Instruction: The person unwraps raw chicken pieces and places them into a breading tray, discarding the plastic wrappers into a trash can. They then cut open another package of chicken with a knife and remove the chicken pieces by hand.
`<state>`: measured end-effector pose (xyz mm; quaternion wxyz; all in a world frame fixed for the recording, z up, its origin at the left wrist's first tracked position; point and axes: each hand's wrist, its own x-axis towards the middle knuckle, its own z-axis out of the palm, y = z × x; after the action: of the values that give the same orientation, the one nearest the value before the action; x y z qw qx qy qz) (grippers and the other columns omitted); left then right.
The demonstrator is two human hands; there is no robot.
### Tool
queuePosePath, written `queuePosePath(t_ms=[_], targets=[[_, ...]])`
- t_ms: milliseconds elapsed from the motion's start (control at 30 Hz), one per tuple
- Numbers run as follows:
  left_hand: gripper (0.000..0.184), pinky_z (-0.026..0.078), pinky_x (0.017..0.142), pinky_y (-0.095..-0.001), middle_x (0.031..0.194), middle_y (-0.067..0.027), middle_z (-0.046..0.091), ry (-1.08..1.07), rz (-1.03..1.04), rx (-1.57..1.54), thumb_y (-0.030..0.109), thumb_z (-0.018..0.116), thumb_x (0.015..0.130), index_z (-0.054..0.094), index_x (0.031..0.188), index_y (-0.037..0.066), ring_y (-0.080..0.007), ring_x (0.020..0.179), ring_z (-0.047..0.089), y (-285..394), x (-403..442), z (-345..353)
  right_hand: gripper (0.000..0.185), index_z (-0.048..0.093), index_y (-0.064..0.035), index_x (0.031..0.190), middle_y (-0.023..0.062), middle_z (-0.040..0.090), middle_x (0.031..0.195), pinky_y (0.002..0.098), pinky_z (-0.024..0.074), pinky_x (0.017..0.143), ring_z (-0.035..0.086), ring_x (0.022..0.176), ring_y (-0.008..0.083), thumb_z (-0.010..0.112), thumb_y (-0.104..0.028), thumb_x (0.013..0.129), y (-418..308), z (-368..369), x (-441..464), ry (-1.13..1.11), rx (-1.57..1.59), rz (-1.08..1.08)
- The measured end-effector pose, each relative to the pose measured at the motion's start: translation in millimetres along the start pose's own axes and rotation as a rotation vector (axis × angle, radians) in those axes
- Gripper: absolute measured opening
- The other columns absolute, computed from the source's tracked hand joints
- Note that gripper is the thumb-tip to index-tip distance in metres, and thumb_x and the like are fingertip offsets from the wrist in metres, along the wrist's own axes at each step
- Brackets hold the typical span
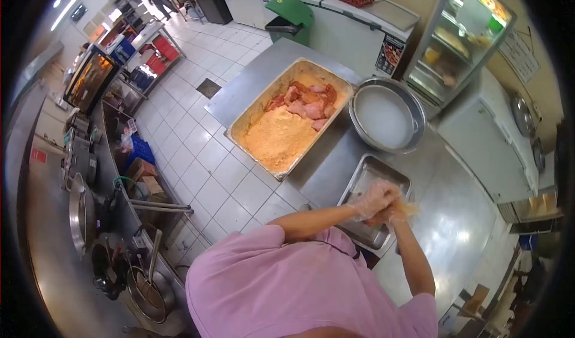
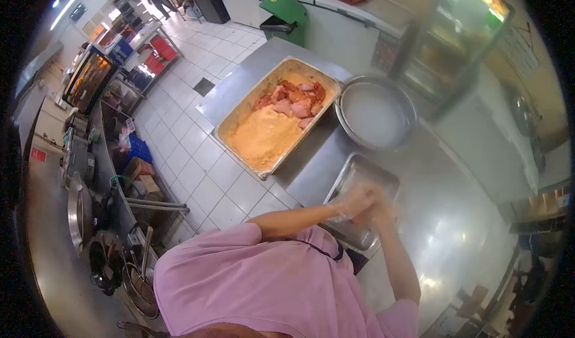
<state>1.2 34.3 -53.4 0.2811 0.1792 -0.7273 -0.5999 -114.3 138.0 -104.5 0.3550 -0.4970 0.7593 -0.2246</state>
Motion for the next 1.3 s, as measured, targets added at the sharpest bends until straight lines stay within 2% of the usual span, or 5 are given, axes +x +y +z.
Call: queuePosePath(t_ms=[667,767,867,1067,1300], targets=[[0.009,0.053,0.067,-0.0345,0.072,-0.0134,0.069,0.004,0.109,0.003,0.008,0.064,0.079,0.070,0.078,0.001,-0.0246,0.068,0.068,5.6,37.4,3.8,0.047,0.050,-0.0080,0.137,0.0114,0.062,0.116,0.0381,0.0506,0.093,0.061,0.107,0.0227,0.060,-0.018,0.092,-8.6,6.3,39.2,-0.011,-0.150,0.046],[0.009,0.053,0.067,-0.0328,0.071,-0.0125,0.068,-0.010,0.056,-0.056,0.007,0.065,0.080,0.071,0.080,0.000,-0.0212,0.066,0.066,7.9,37.6,2.2,0.046,0.050,-0.0075,0.136,0.0117,0.062,0.115,0.0382,0.0508,0.093,0.061,0.107,0.0229,0.060,-0.018,0.092,-6.6,7.1,35.3,-0.010,-0.152,0.058],[0.024,0.055,0.076,-0.0387,0.087,-0.0167,0.073,-0.146,-0.103,-0.092,0.022,0.066,0.082,0.074,0.090,0.002,-0.0274,0.081,0.071,6.3,40.4,-1.2,0.045,0.051,-0.0069,0.135,0.0120,0.063,0.114,0.0383,0.0509,0.093,0.061,0.107,0.0231,0.060,-0.018,0.092,-4.8,7.2,31.9,-0.008,-0.150,0.068],[0.018,0.052,0.068,-0.0328,0.072,-0.0109,0.068,-0.024,-0.045,-0.177,0.017,0.068,0.084,0.071,0.085,-0.001,-0.0183,0.067,0.063,4.6,44.4,15.4,0.044,0.052,-0.0059,0.134,0.0126,0.063,0.112,0.0385,0.0513,0.093,0.062,0.106,0.0235,0.059,-0.018,0.092,0.2,5.2,25.5,-0.006,-0.155,0.085],[0.023,0.053,0.072,-0.0346,0.081,-0.0134,0.071,0.003,-0.093,-0.084,0.021,0.069,0.086,0.072,0.091,-0.001,-0.0198,0.074,0.066,-10.3,49.8,37.0,0.042,0.053,-0.0046,0.132,0.0133,0.064,0.110,0.0387,0.0518,0.092,0.062,0.105,0.0240,0.058,-0.018,0.093,7.4,0.9,19.6,-0.005,-0.150,0.103]])
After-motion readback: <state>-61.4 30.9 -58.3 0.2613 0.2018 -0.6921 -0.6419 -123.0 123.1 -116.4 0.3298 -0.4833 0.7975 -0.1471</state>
